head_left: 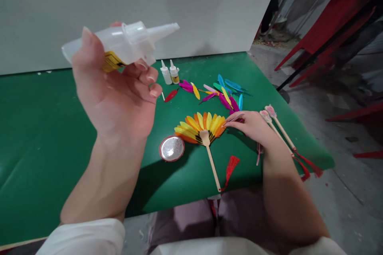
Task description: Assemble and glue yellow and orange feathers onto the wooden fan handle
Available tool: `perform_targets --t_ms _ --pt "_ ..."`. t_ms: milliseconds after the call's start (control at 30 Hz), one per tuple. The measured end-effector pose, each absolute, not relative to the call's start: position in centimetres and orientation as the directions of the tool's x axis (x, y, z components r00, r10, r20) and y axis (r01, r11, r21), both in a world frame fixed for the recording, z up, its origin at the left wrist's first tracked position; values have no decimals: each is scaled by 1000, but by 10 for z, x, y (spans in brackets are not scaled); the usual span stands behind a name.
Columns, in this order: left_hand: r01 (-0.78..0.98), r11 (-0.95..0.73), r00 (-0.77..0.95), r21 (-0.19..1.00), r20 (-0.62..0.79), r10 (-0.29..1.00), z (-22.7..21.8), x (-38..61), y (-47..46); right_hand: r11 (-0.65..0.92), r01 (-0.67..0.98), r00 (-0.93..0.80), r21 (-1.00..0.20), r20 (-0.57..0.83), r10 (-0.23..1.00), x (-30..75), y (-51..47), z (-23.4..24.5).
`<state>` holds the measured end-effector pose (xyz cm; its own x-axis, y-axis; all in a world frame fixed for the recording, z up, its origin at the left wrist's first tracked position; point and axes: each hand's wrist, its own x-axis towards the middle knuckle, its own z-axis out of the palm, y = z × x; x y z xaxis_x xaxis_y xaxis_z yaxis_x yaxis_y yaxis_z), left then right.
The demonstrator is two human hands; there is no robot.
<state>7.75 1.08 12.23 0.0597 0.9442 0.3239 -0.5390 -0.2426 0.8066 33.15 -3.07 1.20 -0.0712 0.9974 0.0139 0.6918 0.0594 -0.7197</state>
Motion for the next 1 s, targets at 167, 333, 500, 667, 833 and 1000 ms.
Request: perform_targets --t_ms 167,333,500,667,833,1000 --pt "-531 -249 74 810 337 939 122 78 11 64 657 -95 -752 2 995 334 -31 12" --pt "-525 -224 90 821 315 945 121 79 12 44 646 -103 -762 -30 994 333 -30 11" --pt "-554 -246 58 795 332 942 122 82 12 34 643 -107 -765 -46 993 333 -29 9" --pt "-510 -216 99 833 306 947 122 82 11 37 631 -119 -775 -49 992 334 -28 7" --pt "-579 -220 75 785 319 945 120 84 14 39 654 -116 -755 -49 992 335 -27 5" --pt "-546 -192 96 815 289 953 121 82 12 50 698 -110 -715 -38 993 336 -26 6"
